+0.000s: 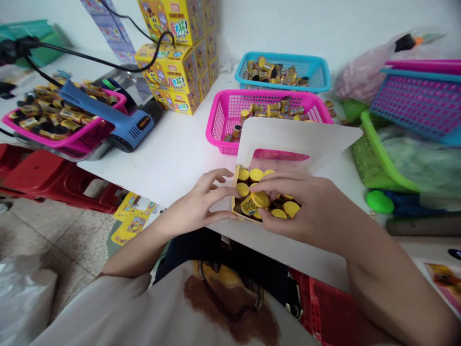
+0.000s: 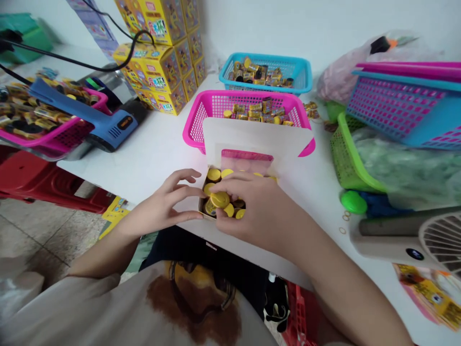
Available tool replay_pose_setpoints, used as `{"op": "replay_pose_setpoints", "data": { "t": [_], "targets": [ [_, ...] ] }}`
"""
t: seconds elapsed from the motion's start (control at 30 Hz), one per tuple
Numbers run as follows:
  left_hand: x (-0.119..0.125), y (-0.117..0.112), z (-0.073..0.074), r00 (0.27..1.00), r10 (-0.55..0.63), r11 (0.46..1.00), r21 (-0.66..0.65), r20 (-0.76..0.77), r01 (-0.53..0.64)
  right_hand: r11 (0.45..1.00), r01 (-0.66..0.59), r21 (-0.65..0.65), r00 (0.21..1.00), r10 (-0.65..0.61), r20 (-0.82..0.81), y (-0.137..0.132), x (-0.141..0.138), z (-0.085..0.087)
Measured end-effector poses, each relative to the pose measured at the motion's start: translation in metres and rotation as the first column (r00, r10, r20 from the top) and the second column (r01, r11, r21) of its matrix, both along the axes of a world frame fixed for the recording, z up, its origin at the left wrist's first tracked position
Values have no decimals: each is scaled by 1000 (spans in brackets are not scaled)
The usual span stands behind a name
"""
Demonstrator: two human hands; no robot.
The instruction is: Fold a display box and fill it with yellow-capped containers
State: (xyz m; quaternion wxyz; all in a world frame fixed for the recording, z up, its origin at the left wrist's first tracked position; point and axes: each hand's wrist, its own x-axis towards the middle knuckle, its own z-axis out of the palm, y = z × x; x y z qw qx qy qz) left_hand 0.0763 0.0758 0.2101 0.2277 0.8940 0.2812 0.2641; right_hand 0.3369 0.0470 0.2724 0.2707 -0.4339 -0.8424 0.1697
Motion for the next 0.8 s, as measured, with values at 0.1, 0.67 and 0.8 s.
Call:
{"op": "replay_pose_setpoints", "data": {
  "t": [0.1,0.67,0.8],
  "targets": [
    [2,0,-3,997,-41,999,-26,69,42,998,47,-42,999,-47,13,-2,-6,-1],
    [16,-4,-35,936,-44,980,-168,349,109,995,80,-57,996,-79,35,-6,-17,-18],
    [12,3,-41,921,-99,992,-35,376,122,976,-72,205,988,42,148,-7,-1,-38]
  ]
}}
